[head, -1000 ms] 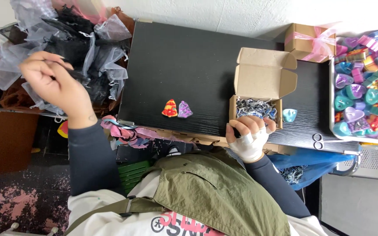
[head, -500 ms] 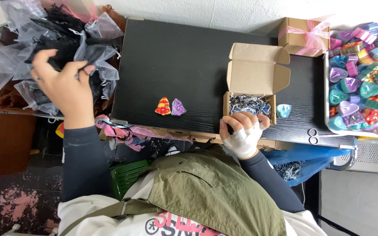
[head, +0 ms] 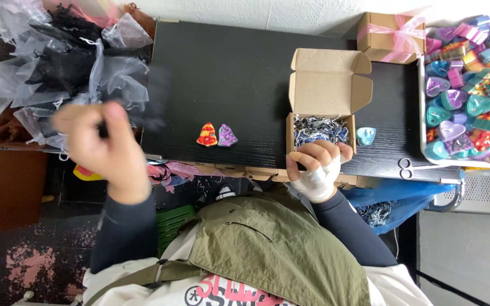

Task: Packing small items into a gift box and tying it with a ribbon.

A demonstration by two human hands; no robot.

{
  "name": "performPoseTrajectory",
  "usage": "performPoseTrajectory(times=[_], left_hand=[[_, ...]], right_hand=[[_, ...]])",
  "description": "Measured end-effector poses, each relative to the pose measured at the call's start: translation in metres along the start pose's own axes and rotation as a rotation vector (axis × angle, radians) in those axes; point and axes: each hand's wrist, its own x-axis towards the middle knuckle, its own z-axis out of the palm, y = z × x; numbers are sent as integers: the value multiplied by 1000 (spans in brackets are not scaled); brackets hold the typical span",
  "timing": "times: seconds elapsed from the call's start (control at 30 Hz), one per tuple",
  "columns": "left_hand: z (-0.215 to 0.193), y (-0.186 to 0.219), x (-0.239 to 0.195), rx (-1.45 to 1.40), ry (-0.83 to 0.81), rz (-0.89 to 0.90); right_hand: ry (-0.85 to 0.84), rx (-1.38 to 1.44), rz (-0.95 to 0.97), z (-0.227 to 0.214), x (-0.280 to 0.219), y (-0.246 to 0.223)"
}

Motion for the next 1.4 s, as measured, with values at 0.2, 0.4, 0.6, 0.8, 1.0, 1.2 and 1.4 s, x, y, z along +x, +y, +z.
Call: performPoseTrajectory(times=[0.2,0.4,0.6,0.8,1.0,1.2,1.4], left_hand=[[29,87,-39,-350,-392,-226],[38,104,-64,-436,-566,-233],[42,94,-86,-743,-600,-465],[50,92,-98,-831,-725,-485],[54,68,-124,-901,-821,-783],[50,65,-119,-957,-824,-643],[60,74,-126,-1022,-944,-748]], right_hand=[[-149,829,240,-17,19,-19],[-385,1441,857,-25,24,-36],[65,1178,692,-18,2,-39],[87,1143,467,-16,2,-52],[33,1148,310,-33,-3,-31],[69,154,478,-79,-4,43],[-328,-29,466,-71,-20,85]])
